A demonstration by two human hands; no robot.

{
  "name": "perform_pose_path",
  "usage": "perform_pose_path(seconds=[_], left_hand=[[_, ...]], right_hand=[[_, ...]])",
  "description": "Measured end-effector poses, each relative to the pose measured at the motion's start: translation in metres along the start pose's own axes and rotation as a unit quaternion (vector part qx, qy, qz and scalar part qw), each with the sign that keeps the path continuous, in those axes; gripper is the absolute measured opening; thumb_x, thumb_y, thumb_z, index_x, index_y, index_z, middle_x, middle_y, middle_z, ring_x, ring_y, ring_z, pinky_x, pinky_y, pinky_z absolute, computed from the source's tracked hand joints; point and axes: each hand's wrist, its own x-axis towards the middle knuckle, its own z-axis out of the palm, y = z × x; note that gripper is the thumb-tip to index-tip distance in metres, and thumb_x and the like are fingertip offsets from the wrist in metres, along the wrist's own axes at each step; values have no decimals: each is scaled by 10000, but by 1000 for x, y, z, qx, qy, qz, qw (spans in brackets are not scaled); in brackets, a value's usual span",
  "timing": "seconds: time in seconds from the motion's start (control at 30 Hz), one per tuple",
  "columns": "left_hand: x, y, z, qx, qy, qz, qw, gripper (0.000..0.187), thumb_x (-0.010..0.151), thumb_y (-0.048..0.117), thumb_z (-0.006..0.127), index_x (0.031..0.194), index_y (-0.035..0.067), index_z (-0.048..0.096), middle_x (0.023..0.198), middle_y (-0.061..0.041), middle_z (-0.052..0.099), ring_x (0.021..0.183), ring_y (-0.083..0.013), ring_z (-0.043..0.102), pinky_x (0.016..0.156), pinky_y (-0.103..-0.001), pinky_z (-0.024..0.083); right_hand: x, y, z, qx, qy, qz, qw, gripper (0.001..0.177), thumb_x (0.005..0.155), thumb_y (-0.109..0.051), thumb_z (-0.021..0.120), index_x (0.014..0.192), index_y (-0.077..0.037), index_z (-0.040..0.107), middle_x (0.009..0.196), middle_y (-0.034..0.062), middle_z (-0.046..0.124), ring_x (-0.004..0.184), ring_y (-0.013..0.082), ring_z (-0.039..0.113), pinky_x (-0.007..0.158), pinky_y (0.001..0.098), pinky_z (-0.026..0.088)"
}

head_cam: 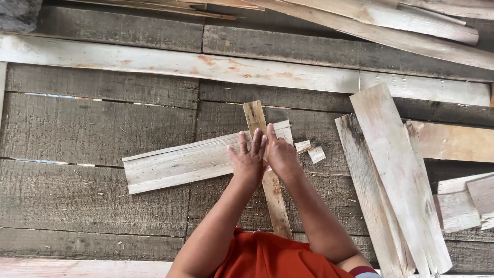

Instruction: The person uses a red utility knife to cut thin wooden planks on a wooden workbench. They repeatedly score and snap the planks into smaller pieces, then set the cut pieces aside.

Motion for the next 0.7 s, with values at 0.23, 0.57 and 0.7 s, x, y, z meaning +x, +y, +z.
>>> perform_pose_path(seconds=[0.23, 0.57, 0.7], left_hand=[[5, 1, 16, -4, 18, 4, 1000, 817, 912, 355, 673, 1607, 198, 272, 1713, -61, 49, 1510, -504, 63, 1024, -801, 297], [7, 1, 14, -15, 24, 0, 1000, 855, 909, 385, 710, 1610, 188, 261, 1712, -87, 46, 1510, -507, 67, 1038, -804, 293], [6, 2, 9, -32, 15, -3, 999, 858, 906, 393, 710, 1610, 181, 267, 1716, -77, 32, 1517, -504, 32, 1047, -808, 274]], right_hand=[[-23, -8, -9, -16, -32, 27, 999, 693, 977, -137, 529, 1616, -96, 262, 945, 258, 718, 846, 377, 745, 746, 476, 620], [-60, 0, 1, -58, -65, 29, 996, 693, 981, -50, 513, 1617, -61, 241, 929, 236, 724, 760, 287, 727, 673, 410, 627], [-79, 0, 3, -67, -88, 40, 993, 702, 972, 14, 514, 1615, -38, 236, 973, 247, 727, 754, 250, 723, 664, 359, 631]])
